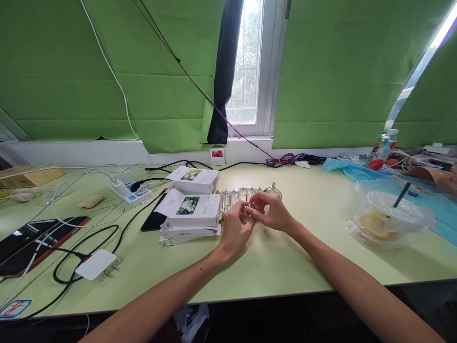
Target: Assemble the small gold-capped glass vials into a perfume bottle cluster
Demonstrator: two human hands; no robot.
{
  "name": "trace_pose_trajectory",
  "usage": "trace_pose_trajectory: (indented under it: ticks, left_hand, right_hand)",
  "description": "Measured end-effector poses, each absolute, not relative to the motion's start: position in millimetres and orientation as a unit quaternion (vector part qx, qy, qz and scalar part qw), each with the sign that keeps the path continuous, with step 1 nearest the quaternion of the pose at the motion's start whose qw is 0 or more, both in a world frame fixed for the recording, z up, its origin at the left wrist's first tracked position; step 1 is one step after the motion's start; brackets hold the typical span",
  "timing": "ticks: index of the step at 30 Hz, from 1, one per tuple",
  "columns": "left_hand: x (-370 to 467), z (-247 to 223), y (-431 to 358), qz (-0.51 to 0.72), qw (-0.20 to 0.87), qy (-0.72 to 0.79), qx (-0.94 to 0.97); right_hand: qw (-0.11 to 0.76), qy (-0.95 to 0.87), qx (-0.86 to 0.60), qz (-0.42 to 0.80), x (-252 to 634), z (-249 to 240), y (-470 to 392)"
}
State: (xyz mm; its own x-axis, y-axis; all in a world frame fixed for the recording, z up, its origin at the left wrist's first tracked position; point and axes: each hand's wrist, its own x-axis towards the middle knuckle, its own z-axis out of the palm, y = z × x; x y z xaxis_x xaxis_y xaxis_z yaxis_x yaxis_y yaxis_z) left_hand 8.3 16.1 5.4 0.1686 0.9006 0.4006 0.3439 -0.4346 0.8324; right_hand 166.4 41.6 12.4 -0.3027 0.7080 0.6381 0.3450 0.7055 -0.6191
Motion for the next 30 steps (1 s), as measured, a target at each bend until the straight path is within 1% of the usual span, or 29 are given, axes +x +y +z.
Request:
trace_pose_trajectory:
  ticks: [8,30]
  left_hand:
    - [8.1,4.9,16.2,0.474,0.297,0.445,0.7]
    - [9.0,5.9,16.7,0.466,0.302,0.447,0.702]
  right_hand:
    - [0.476,-0.79,-0.33,0.204,167.0,15.3,39.3]
    - [0.466,-0.794,-0.34,0.191,167.3,11.9,41.7]
